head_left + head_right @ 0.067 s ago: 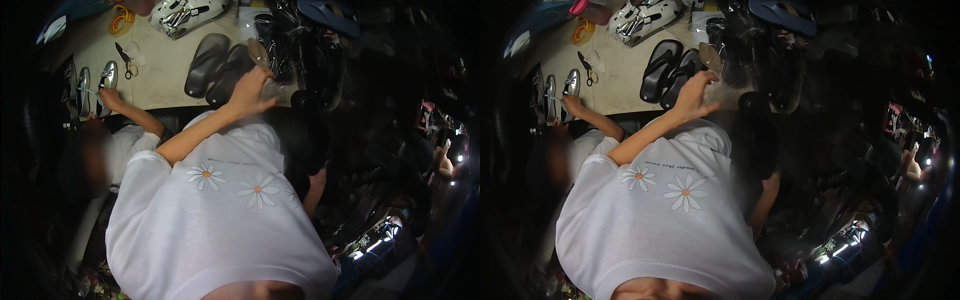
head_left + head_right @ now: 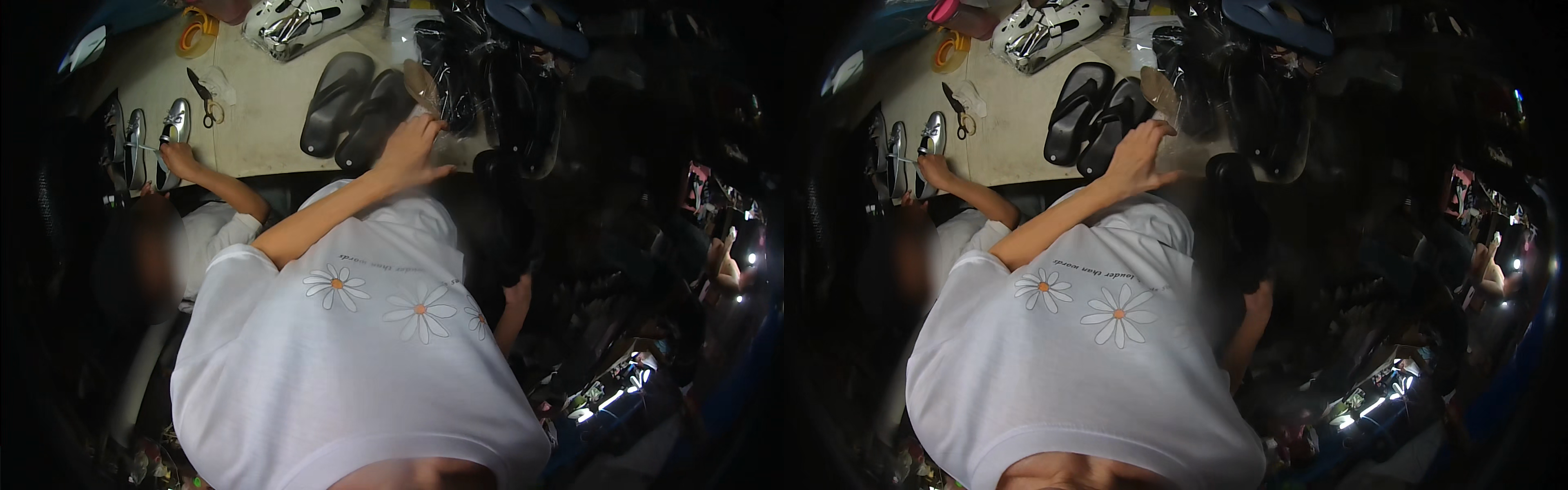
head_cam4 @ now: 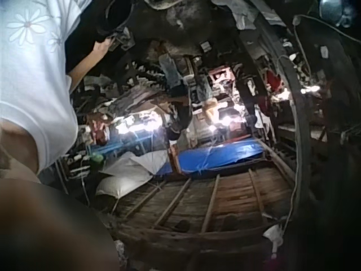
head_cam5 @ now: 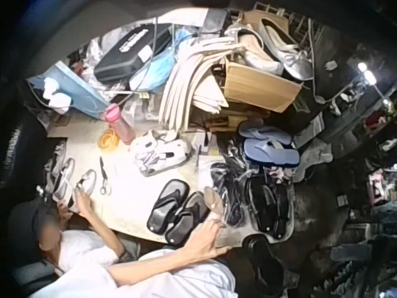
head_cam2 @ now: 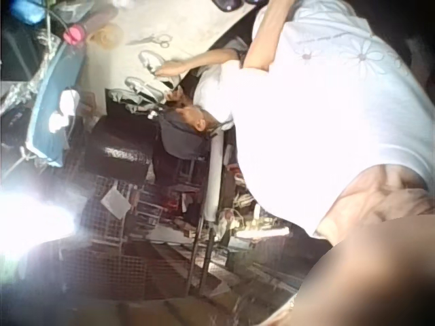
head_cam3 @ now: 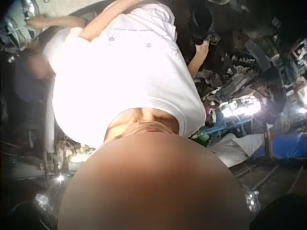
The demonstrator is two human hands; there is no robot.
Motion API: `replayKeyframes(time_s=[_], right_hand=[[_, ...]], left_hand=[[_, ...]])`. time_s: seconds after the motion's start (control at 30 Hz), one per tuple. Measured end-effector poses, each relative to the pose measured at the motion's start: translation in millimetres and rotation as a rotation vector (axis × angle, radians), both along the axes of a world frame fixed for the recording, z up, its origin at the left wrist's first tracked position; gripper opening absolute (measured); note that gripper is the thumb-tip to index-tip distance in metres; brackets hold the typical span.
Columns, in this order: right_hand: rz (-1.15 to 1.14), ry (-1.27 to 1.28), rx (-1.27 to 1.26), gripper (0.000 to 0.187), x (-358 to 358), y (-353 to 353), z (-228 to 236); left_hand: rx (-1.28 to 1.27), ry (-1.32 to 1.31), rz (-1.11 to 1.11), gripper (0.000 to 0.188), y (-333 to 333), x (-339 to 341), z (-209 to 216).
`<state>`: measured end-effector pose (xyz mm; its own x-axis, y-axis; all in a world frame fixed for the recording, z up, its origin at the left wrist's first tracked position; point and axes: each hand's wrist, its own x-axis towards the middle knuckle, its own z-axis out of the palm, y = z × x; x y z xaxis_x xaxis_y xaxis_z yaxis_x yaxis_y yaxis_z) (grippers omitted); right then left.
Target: The person places a pair of black flip-flops into a clear plastic bag, seals it, and writes on a piece of paper. They then move to a second table and place a pair of white flats into a plastic bag.
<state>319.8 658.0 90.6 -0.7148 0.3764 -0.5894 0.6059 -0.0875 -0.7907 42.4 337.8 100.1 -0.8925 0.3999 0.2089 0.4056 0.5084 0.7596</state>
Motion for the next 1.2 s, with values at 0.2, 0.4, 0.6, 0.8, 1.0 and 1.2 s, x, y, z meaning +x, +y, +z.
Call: replayKeyframes(time_s=[0.2, 0.4, 0.6, 0.8, 1.0, 1.2], right_hand=[[-0.302, 0.004, -0.557, 0.045, -36, -41, -33], [-0.099, 0.113, -0.384, 0.044, -100, -85, -44], [-0.482, -0.019, -0.706, 0.04, -120, -95, -28], [-0.303, -0.122, -0.744, 0.043, -122, -79, -29], [-0.166, -0.137, -0.639, 0.053, -170, -107, -57], [0.372, 0.183, -0.2, 0.062, -246, -141, -56]], left_hand=[[0.145, -0.279, 0.134, 0.025, 14, -25, -40], [0.202, -0.17, 0.208, 0.019, -16, -42, 2], [-0.127, 0.047, 0.235, 0.018, -38, -17, -8], [0.122, -0.102, 0.322, 0.016, -37, 5, -20], [0.099, 0.146, 0.212, 0.01, -33, 16, -17], [-0.002, 0.242, 0.061, 0.013, -34, 30, -17]])
